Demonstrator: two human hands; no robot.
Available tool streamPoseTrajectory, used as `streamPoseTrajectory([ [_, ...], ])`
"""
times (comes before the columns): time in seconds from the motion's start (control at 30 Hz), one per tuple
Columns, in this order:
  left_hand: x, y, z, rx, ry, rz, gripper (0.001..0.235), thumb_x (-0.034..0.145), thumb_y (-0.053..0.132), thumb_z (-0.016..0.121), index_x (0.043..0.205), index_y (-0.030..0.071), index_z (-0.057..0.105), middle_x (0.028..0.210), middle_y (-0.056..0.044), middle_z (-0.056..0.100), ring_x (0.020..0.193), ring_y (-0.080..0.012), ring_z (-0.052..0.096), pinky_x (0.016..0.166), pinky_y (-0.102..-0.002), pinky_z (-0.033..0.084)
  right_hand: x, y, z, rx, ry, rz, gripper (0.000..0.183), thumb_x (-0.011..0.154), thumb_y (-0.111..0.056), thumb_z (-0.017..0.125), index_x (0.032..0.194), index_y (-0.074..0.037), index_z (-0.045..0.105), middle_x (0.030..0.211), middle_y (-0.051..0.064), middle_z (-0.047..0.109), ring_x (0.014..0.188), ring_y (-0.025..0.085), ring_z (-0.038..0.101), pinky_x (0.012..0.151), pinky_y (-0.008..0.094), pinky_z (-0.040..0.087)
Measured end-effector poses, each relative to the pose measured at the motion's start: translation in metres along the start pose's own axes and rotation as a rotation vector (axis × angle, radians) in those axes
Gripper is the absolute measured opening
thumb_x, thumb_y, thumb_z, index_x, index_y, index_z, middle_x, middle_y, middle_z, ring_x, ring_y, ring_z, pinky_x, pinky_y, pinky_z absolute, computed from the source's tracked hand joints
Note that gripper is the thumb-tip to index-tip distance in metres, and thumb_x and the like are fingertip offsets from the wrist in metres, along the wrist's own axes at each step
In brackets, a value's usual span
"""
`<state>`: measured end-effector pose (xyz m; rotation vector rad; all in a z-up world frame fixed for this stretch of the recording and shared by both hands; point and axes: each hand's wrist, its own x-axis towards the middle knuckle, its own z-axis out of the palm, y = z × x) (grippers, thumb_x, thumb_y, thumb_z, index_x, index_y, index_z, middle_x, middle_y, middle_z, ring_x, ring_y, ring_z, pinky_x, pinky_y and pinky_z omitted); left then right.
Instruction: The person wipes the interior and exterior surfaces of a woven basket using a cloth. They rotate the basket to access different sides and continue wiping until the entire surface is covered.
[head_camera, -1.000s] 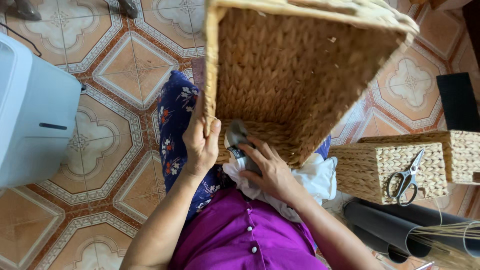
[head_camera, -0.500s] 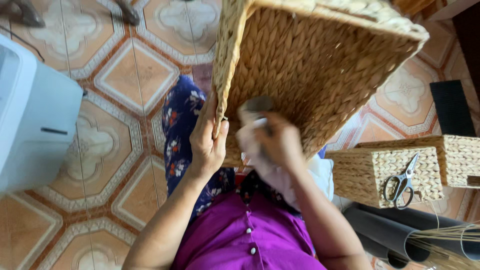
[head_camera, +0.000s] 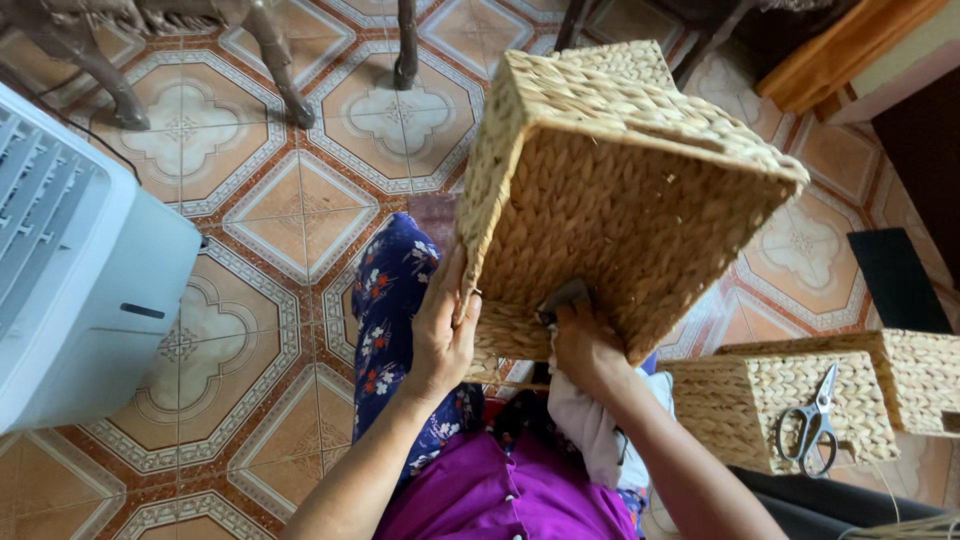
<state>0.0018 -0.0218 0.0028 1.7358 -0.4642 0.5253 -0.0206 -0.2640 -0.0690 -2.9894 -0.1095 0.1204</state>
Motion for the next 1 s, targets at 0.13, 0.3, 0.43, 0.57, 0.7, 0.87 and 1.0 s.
streamPoseTrajectory([
  [0.13,0.000,0.000,-0.001,-0.024,0.004,0.039,0.050,0.105,0.002,0.057,0.153,-0.001,0.043,0.157,-0.023,0.047,0.148,-0.0362,0.048,0.122,-0.040,0.044,-0.006,-0.016,0.002,-0.079,0.123,-0.059,0.034,0.079,-0.015,0.065,0.111,-0.006,0.061,0.123,0.031,0.057,0.081,0.043,0.069,0.067,0.047,0.060],
  [0.3,0.001,-0.006,0.005,-0.016,0.009,-0.022,0.050,0.104,0.001,0.058,0.152,0.000,0.044,0.157,-0.023,0.047,0.147,-0.0355,0.049,0.119,-0.040,0.045,0.009,-0.064,0.010,0.130,-0.010,-0.158,0.030,0.093,-0.027,0.064,0.113,-0.005,0.059,0.102,0.024,0.067,0.070,0.038,0.071,0.061,0.048,0.057],
  [0.43,0.001,-0.008,0.006,-0.012,0.034,-0.006,0.051,0.104,0.002,0.057,0.153,-0.001,0.043,0.157,-0.022,0.047,0.147,-0.0351,0.049,0.119,-0.040,0.045,0.026,-0.104,0.008,0.210,0.272,-0.468,0.038,0.083,-0.026,0.064,0.112,-0.002,0.059,0.101,0.026,0.066,0.079,0.040,0.072,0.065,0.044,0.060],
  [0.57,0.002,-0.011,0.004,0.015,0.028,-0.004,0.050,0.105,0.004,0.057,0.153,0.000,0.044,0.157,-0.022,0.048,0.147,-0.0347,0.050,0.119,-0.039,0.046,0.014,-0.077,-0.001,0.014,0.057,-0.306,0.039,0.093,-0.032,0.057,0.122,-0.005,0.059,0.112,0.023,0.067,0.079,0.039,0.073,0.065,0.048,0.059],
  [0.7,0.002,-0.007,0.005,0.006,0.025,0.011,0.051,0.104,0.004,0.057,0.153,0.000,0.044,0.157,-0.022,0.049,0.148,-0.0357,0.047,0.122,-0.041,0.042,-0.002,0.004,0.000,-0.357,-0.191,-0.278,0.045,0.094,-0.017,0.049,0.129,0.012,0.050,0.096,0.027,0.067,0.076,0.038,0.069,0.059,0.048,0.057],
  [0.87,0.006,-0.002,0.004,-0.056,0.010,0.022,0.050,0.105,0.004,0.056,0.153,-0.001,0.043,0.158,-0.023,0.047,0.149,-0.0358,0.047,0.122,-0.041,0.042,0.003,0.030,0.036,-0.267,0.487,-0.323,0.058,0.056,-0.036,0.058,0.107,-0.009,0.056,0.090,0.021,0.069,0.064,0.027,0.069,0.050,0.033,0.057],
  [1.0,0.003,-0.004,0.006,-0.032,-0.003,0.019,0.049,0.105,0.004,0.057,0.152,-0.001,0.045,0.158,-0.023,0.047,0.147,-0.0351,0.049,0.121,-0.040,0.043,0.008,-0.018,0.042,-0.311,0.009,-0.260,0.035,0.095,-0.024,0.060,0.110,0.008,0.059,0.067,0.017,0.067,0.051,0.030,0.068,0.043,0.044,0.056],
])
